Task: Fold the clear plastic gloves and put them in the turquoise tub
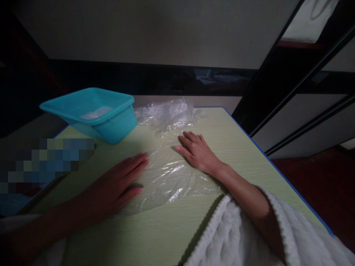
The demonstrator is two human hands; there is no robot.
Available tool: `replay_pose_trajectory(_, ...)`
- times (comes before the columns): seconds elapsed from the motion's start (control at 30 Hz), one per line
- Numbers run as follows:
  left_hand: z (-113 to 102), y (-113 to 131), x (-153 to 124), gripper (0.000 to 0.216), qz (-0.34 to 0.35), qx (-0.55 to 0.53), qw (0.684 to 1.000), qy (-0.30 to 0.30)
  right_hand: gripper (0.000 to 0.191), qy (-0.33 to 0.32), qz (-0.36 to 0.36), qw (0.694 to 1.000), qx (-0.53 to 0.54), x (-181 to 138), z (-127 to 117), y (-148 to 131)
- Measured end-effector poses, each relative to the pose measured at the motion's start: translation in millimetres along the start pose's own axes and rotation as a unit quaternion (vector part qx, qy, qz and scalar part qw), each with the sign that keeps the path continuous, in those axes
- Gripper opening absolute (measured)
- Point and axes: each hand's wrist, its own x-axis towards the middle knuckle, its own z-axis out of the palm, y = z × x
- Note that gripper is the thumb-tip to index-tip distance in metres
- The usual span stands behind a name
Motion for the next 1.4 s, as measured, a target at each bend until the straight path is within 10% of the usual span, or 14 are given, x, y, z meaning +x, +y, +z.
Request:
replay_pose_trajectory(0.37, -0.5, 0.9, 0.6, 0.047, -0.01, 0.007, 1.0, 0.005, 0.045, 0.067, -0.044, 0.991, 0.106, 1.5, -1.2, -3.4)
replay_pose_trajectory(0.77, -0.2, 0.2, 0.0, 0.046, 0.003, 0.021, 1.0, 0.02, 0.023, 0.225, 0.002, 0.866, 0.446, 5.1, 4.6, -9.1)
replay_pose_trajectory(1.13, -0.3, -0.3, -1.5, 0.045, 0.004, 0.018, 0.999, 0.029, 0.052, 0.137, -0.046, 0.96, 0.24, -4.4, -4.6, -9.2)
replay_pose_trajectory(1.4, 0.0, 0.5, -1.1, 0.044, 0.004, 0.025, 0.999, 0.043, 0.048, 0.173, -0.126, 0.965, 0.15, -10.9, -16.3, -3.8)
